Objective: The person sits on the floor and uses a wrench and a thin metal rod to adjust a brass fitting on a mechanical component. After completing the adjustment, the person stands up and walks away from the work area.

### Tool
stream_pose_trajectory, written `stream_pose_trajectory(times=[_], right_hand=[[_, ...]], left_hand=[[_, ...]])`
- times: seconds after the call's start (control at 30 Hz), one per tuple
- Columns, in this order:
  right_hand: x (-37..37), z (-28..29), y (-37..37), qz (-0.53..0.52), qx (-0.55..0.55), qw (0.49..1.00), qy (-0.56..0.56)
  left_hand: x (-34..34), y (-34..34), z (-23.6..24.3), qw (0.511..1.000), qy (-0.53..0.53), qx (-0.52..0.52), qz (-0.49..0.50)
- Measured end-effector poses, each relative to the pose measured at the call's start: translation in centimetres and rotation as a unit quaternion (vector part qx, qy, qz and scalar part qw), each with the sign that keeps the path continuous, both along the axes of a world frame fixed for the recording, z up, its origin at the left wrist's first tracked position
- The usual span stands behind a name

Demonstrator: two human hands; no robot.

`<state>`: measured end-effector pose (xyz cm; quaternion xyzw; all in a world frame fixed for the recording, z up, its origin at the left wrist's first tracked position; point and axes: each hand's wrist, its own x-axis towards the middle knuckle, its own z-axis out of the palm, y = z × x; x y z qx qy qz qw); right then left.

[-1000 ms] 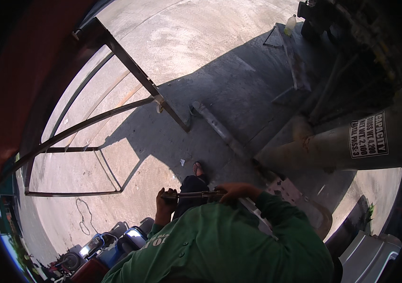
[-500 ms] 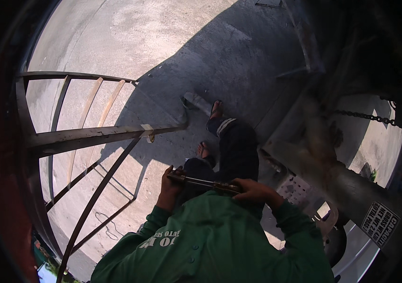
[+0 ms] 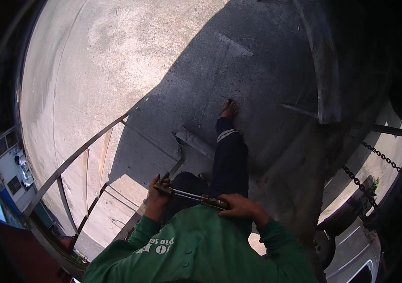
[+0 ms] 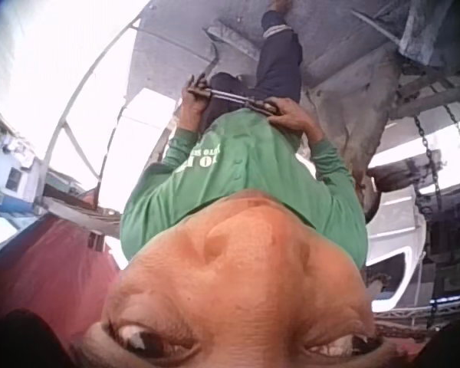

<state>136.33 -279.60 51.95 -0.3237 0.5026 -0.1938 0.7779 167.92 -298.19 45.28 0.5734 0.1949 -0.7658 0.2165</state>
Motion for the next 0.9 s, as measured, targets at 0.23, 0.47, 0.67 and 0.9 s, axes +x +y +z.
stream_pose_trajectory(times=[0.23,0.47,0.67,0.9], right_hand=[[-16.3,2.8,-12.7,-0.012,0.013,1.000,-0.012],[-29.8,2.4,-31.1,0.037,0.031,0.994,0.095],[-43.0,2.1,-51.6,0.102,0.041,0.969,0.223],[-60.3,7.0,-70.8,0.010,0.022,0.955,0.294]], left_hand=[[-20.1,-15.9,2.1,0.998,0.000,0.003,-0.070],[-36.4,-34.1,3.4,0.999,-0.024,-0.019,-0.039],[-52.1,-54.0,-0.3,0.998,-0.017,-0.026,-0.054],[-75.3,-77.0,6.0,0.989,0.095,-0.008,-0.113]])
